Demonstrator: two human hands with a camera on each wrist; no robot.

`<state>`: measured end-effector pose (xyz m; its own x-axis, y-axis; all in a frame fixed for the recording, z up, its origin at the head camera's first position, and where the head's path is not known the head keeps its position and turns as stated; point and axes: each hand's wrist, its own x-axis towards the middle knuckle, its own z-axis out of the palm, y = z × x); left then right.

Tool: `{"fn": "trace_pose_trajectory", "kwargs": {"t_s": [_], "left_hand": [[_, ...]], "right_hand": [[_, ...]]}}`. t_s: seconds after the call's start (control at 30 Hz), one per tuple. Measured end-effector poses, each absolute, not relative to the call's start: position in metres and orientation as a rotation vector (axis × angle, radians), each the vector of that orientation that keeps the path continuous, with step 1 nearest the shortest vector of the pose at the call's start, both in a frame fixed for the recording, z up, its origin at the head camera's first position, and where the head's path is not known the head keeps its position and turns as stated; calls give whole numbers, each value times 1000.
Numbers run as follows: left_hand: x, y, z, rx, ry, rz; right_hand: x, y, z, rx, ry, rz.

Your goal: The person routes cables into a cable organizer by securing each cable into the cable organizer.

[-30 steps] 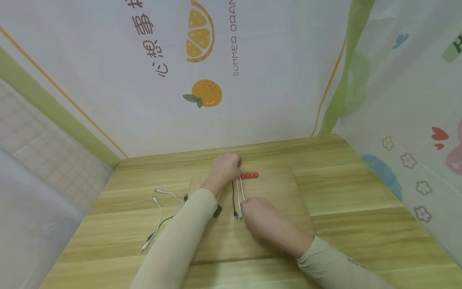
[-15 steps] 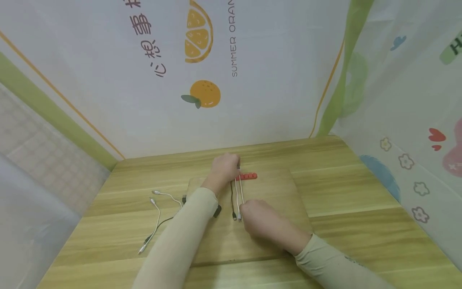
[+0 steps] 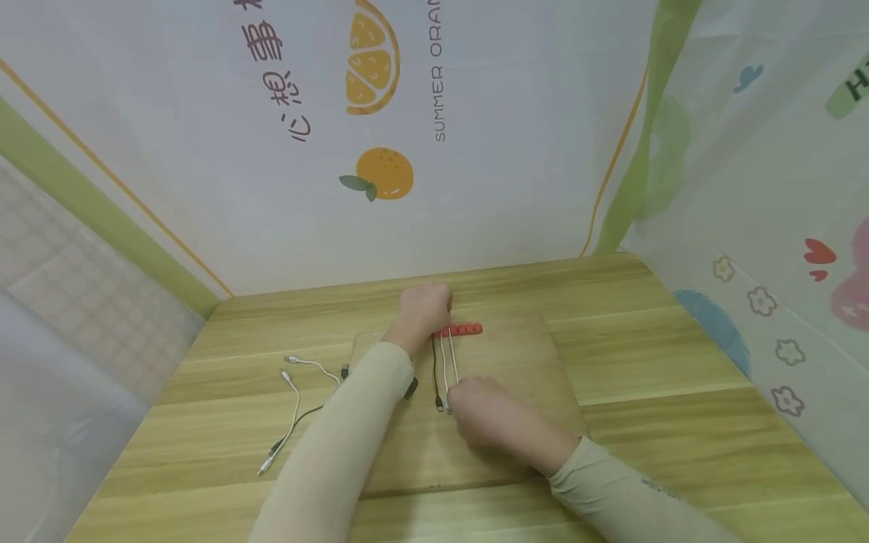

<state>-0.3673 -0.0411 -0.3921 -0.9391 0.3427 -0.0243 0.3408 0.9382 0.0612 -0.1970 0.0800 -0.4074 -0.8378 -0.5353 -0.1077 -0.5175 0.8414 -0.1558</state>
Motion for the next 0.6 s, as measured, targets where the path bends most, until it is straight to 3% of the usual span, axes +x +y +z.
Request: {"fn": "trace_pose_trajectory", "kwargs": {"t_s": [0.6], "left_hand": [[-367, -38, -394, 557, 3022, 18]], "right_hand": [[-194, 81, -392, -786, 2657, -75]]}}
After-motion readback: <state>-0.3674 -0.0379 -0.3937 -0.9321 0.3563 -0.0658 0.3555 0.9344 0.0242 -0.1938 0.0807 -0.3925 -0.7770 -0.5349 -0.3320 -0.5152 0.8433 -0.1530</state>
